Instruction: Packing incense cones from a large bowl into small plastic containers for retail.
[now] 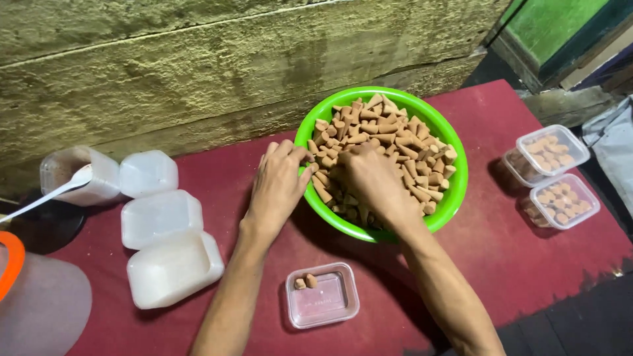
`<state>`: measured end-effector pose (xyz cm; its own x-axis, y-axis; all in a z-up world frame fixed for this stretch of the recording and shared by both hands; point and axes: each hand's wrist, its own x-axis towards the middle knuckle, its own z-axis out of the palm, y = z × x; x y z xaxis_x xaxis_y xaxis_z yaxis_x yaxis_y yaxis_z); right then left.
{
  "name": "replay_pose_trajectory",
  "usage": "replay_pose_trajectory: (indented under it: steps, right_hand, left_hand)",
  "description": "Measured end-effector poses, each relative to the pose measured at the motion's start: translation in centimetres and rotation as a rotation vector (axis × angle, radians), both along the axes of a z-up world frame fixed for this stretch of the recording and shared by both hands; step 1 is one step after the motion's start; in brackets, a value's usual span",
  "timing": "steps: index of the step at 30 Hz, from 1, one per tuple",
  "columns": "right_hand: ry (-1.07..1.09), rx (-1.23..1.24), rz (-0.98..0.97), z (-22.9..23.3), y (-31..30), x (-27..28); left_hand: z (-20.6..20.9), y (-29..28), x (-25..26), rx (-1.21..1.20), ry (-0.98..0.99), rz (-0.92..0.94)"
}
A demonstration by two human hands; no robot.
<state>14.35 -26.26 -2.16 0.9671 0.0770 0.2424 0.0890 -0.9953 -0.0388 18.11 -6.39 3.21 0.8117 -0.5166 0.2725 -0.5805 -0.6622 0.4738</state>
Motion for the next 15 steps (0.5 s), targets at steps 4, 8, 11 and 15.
replay_pose_trajectory:
  steps: [4, 8, 11, 15]
  right_hand:
    - [0.016, 0.193, 0.069, 6.3, -3.2, -1.5]
    - [0.144, 0.315, -0.003, 11.3, -7.5, -4.2]
    - [0.210, 0.403, -0.109, 12.0, -10.6, -5.0]
    - [0.299, 0.474, -0.186, 12.5, -11.6, -5.1]
  left_hand:
    - [-1.3, -0.1, 0.2, 0.001, -0.010, -0.012]
    - [-2.1, -0.9, 0.1, 0.117, -0.080, -0.035]
    - [-1.9, -1.3, -0.7, 0.200, -0.094, -0.049]
    - [-1.4, -1.6, -1.2, 0.312, -0.108, -0.053]
